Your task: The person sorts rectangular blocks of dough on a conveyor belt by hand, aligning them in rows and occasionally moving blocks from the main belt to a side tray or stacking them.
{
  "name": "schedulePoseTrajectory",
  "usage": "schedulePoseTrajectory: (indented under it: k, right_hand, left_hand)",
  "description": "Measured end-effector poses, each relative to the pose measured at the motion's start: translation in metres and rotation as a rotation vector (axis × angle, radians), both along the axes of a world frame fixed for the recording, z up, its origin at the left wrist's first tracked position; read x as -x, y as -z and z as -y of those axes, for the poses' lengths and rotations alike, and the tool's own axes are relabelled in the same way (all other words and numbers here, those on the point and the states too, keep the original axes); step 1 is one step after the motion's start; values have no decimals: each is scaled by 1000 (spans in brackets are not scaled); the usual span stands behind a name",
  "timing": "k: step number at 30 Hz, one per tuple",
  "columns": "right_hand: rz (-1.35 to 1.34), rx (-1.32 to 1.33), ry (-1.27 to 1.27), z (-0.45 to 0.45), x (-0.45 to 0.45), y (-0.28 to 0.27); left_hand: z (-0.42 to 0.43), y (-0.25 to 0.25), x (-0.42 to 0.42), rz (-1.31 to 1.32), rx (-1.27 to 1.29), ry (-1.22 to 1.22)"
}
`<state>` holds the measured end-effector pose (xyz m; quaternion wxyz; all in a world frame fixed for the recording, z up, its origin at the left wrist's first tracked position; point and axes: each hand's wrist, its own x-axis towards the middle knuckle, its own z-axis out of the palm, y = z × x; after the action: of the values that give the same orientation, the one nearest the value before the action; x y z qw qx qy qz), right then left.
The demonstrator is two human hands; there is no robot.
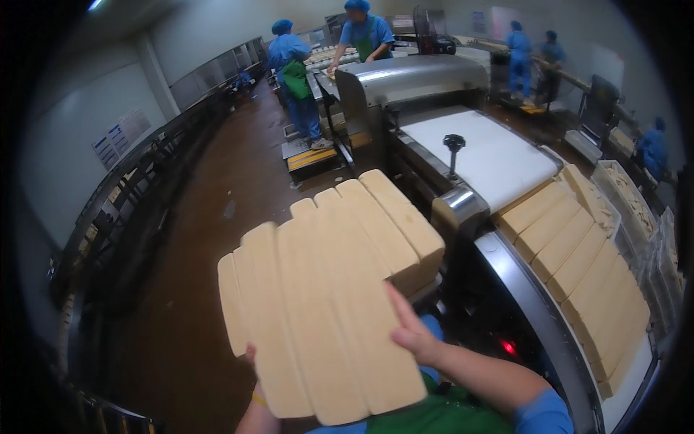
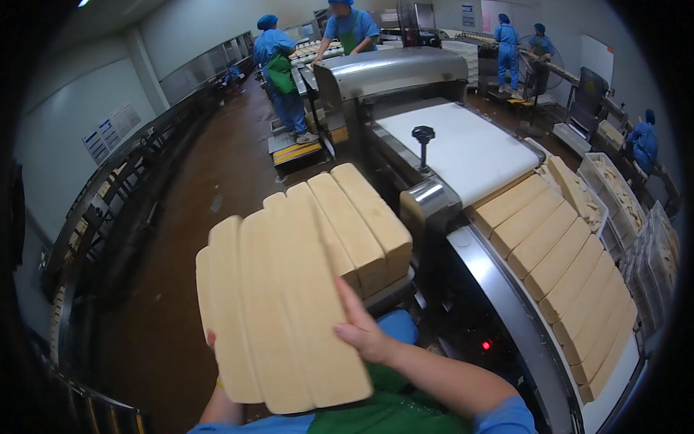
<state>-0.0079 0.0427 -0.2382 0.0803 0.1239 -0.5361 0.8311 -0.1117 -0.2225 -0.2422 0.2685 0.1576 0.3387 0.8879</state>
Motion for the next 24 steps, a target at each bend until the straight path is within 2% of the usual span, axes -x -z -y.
schedulePoseTrajectory:
  k: [4, 7, 9, 10, 11, 12, 14, 15, 18, 19, 20, 21, 24]
  right_hand:
    - [158, 74, -108, 68, 43, 13]
    - [240, 91, -42, 97, 57, 50]
    - [294, -129, 89, 94, 75, 70]
    - [324, -239, 156, 93, 80, 76]
    - [381, -552, 324, 85, 88, 45]
    - [410, -751, 347, 75, 100, 16]
    - [447, -1145, 386, 61, 121, -23]
    - [336, -1226, 379, 60, 128, -15]
    - [-55, -1381, 343, 58, 139, 10]
    - [-210, -1385, 324, 64, 125, 13]
    - [-358, -1379, 295, 71, 110, 16]
    - [-376, -1435, 222, 73, 100, 17]
    - [-479, -1720, 386, 76, 89, 48]
  left_hand:
    - [65, 8, -17, 128, 66, -243]
    - [83, 16, -9, 207, 101, -319]
    - [94, 34, 11, 242, 94, -300]
    - [88, 26, 22, 237, 105, -284]
    - [75, 9, 38, 236, 115, -266]
    - [69, 1, 46, 235, 123, -250]
    - [102, 72, 115, 169, 243, -360]
    - [114, 97, 138, 133, 304, -415]
    - [92, 70, 137, -343, 1075, -688]
    - [83, 59, 121, -291, 976, -649]
    - [78, 48, 99, -668, 1180, -696]
    - [75, 37, 78, -1058, 1366, -723]
    - [59, 4, 39, -1411, 1599, -387]
